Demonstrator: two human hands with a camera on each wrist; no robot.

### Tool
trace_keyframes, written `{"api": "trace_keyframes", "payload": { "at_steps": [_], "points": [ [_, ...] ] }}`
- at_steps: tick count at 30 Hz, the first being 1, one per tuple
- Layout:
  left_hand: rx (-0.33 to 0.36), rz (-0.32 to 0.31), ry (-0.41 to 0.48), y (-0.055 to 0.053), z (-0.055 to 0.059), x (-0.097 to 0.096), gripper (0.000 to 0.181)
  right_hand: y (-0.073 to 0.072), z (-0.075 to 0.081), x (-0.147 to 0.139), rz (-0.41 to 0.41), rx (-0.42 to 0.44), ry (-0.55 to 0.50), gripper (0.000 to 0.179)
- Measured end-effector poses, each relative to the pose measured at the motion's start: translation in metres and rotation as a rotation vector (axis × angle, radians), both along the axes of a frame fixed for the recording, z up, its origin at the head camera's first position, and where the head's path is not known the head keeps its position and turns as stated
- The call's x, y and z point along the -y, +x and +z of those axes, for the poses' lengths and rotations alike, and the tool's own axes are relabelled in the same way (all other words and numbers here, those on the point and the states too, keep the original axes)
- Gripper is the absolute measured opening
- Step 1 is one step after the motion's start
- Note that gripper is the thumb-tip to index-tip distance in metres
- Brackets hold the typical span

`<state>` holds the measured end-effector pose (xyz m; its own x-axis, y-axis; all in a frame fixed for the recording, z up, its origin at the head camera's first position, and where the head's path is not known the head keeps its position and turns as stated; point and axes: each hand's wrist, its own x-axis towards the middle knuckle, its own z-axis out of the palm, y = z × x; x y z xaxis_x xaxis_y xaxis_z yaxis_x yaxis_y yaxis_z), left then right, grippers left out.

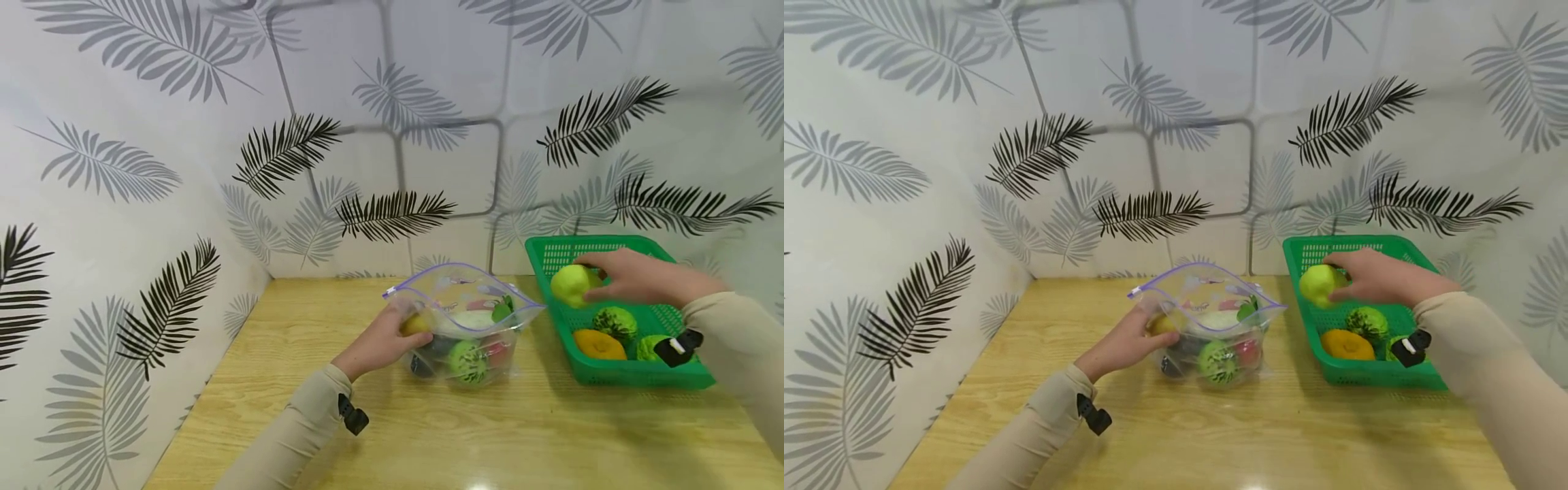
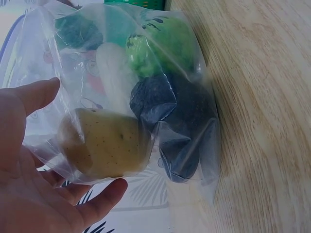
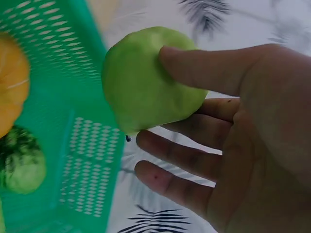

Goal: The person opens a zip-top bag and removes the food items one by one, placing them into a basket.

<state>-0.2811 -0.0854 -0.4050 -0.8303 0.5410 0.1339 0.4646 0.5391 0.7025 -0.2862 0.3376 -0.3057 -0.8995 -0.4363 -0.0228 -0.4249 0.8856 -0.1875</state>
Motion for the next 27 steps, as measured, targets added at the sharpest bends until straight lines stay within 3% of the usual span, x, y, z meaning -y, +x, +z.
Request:
{"api": "trace_keyframes", "payload": {
  "at_steps": [5,10,19,27],
  "points": [
    [0.023,-0.006,0.014,0.000,-0.002,0.003,0.041,-0.020,-0.027,-0.005,0.014,0.092,0.067,0.062],
    [0.043,-0.017,0.030,0.000,-0.002,0.006,0.040,-0.031,-0.041,-0.002,0.031,0.142,0.098,0.059],
    [0.015,-0.017,0.028,-0.001,-0.003,0.008,0.043,-0.041,-0.055,0.002,0.019,0.182,0.144,0.062],
    [0.023,0.001,-0.030,0.000,0.001,0.004,0.044,-0.041,-0.062,-0.002,-0.044,0.339,0.191,0.074]
  ]
}}
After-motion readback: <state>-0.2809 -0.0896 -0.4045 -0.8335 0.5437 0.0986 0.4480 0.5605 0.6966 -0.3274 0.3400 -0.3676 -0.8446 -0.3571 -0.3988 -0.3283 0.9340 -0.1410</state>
